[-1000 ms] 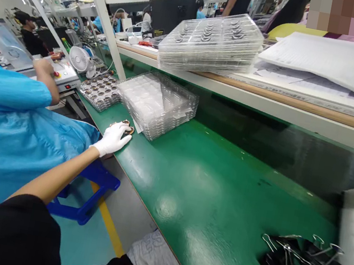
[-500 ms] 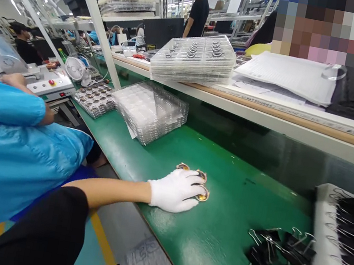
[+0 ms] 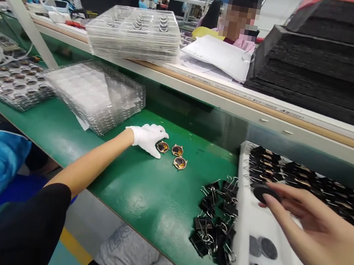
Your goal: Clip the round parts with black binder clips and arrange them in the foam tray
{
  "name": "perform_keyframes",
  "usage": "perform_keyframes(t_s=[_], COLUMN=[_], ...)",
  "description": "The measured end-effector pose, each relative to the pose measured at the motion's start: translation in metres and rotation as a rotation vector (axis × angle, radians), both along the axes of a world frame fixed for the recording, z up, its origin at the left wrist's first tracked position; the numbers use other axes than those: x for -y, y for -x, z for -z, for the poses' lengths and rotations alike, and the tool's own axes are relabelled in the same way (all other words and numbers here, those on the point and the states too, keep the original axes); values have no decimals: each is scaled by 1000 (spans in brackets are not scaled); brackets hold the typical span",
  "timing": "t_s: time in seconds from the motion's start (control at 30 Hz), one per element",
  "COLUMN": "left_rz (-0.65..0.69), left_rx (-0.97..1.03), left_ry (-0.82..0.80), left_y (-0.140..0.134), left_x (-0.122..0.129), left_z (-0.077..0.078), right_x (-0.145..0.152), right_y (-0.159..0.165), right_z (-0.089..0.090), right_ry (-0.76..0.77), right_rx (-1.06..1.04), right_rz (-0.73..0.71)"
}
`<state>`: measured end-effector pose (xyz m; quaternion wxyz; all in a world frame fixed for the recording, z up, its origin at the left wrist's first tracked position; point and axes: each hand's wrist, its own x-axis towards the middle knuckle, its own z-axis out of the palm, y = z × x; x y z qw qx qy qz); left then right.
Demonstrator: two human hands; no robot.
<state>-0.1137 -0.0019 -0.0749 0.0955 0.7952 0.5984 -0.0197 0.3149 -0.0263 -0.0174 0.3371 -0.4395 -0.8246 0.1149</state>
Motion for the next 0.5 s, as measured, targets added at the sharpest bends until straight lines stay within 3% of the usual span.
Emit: perform_keyframes(t_s=[0.13,0.27,0.37,0.5], left_rz=[87,68,67,-28], left_rx=[54,177,255,131], left_ry=[-58,-128,-195,-197], left_y=[-4,-23,-29,-18], left_x=[-8,-9,-1,13], left_z=[13,27,34,30], right_x=[-15,-33,-40,-37], right_y=[60,102,118,117], right_z=[-14,-4,6,9], right_ry=[46,109,125,128], right_rx=[-65,-59,-81,-30], right_rz=[-167,-260,-273,-289])
